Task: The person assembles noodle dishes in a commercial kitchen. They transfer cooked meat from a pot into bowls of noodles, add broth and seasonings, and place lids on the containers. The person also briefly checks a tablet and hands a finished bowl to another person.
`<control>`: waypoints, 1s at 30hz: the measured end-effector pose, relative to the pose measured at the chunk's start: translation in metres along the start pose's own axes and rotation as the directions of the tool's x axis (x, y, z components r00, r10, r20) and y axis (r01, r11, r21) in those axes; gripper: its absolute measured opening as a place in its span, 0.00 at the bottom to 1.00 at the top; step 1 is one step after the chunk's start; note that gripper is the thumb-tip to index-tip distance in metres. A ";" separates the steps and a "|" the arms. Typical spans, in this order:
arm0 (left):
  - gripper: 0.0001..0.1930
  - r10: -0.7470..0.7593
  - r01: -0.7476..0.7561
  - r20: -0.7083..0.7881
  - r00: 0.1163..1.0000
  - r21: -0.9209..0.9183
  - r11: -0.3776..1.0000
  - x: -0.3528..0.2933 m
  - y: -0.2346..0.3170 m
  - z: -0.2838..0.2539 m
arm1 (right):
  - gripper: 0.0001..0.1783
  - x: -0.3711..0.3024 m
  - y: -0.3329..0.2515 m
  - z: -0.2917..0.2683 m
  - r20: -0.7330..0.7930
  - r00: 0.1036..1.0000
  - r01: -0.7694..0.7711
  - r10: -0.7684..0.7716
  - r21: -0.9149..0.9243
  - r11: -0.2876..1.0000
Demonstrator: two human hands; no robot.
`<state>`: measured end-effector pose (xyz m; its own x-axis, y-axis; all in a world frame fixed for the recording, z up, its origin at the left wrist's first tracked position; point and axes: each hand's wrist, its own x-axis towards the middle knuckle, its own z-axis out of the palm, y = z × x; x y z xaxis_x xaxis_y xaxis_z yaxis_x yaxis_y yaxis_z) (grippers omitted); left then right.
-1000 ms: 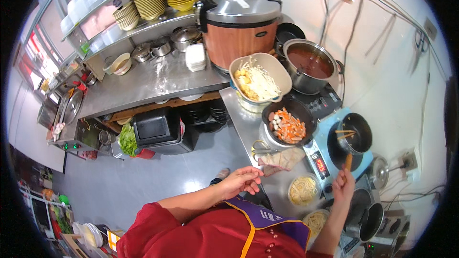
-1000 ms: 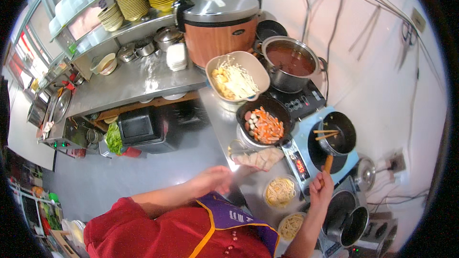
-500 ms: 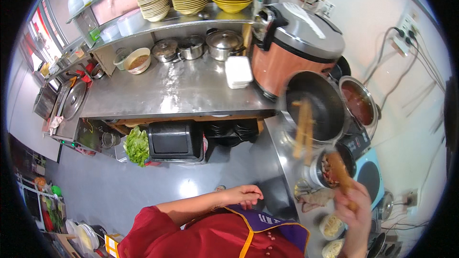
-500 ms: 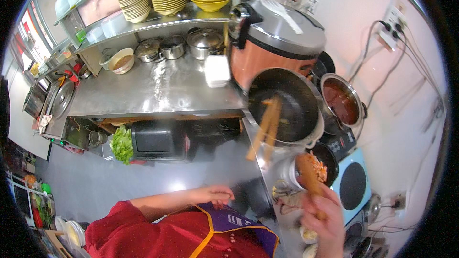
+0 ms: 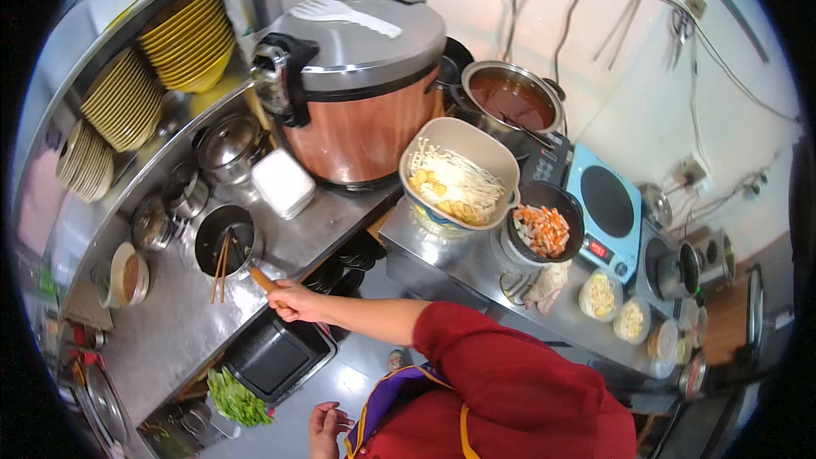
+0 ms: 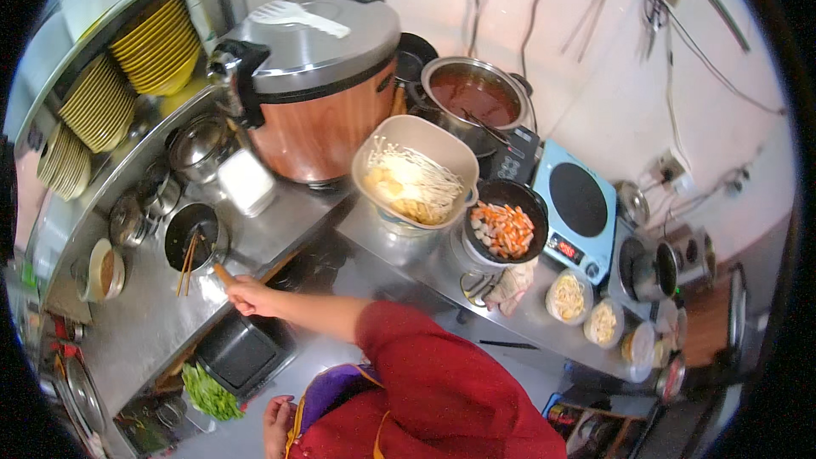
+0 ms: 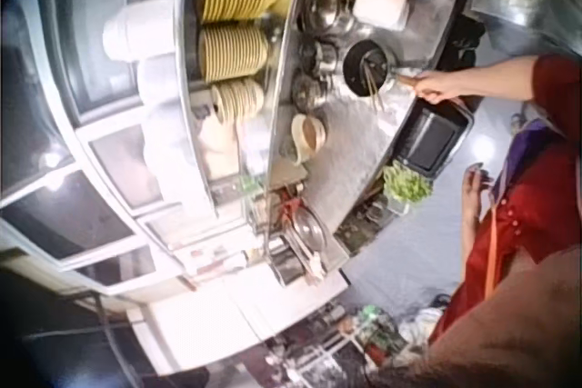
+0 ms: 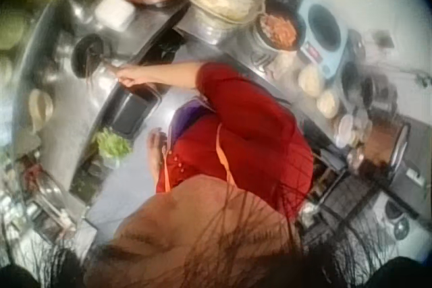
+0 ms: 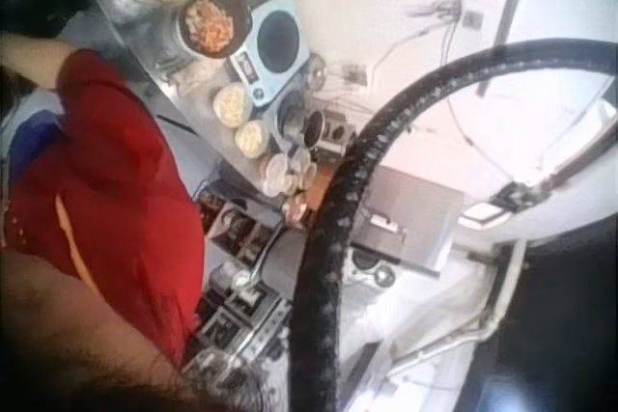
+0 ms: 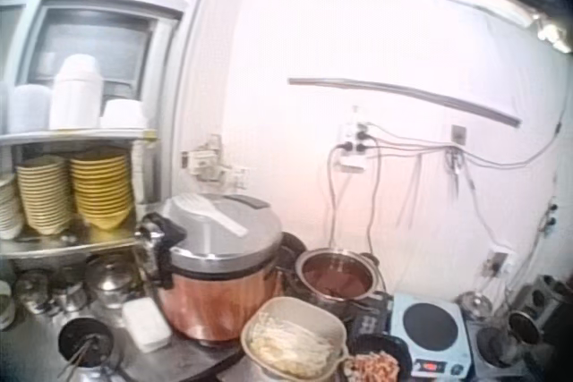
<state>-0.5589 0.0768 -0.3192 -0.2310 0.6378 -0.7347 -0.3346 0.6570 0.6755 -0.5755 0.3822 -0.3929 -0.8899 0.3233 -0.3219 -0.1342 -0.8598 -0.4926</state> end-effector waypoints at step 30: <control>0.33 0.418 -0.478 0.296 0.859 0.170 0.862 0.251 0.379 0.474 | 0.19 -0.570 -0.456 -0.230 -0.519 0.453 -0.251 -0.725 -0.855 0.455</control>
<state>-0.3104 0.6764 -0.2188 -0.0682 0.9412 -0.3309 -0.0230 0.3301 0.9437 0.0930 0.6810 -0.1714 -0.0800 0.9748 -0.2083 0.5349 -0.1343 -0.8342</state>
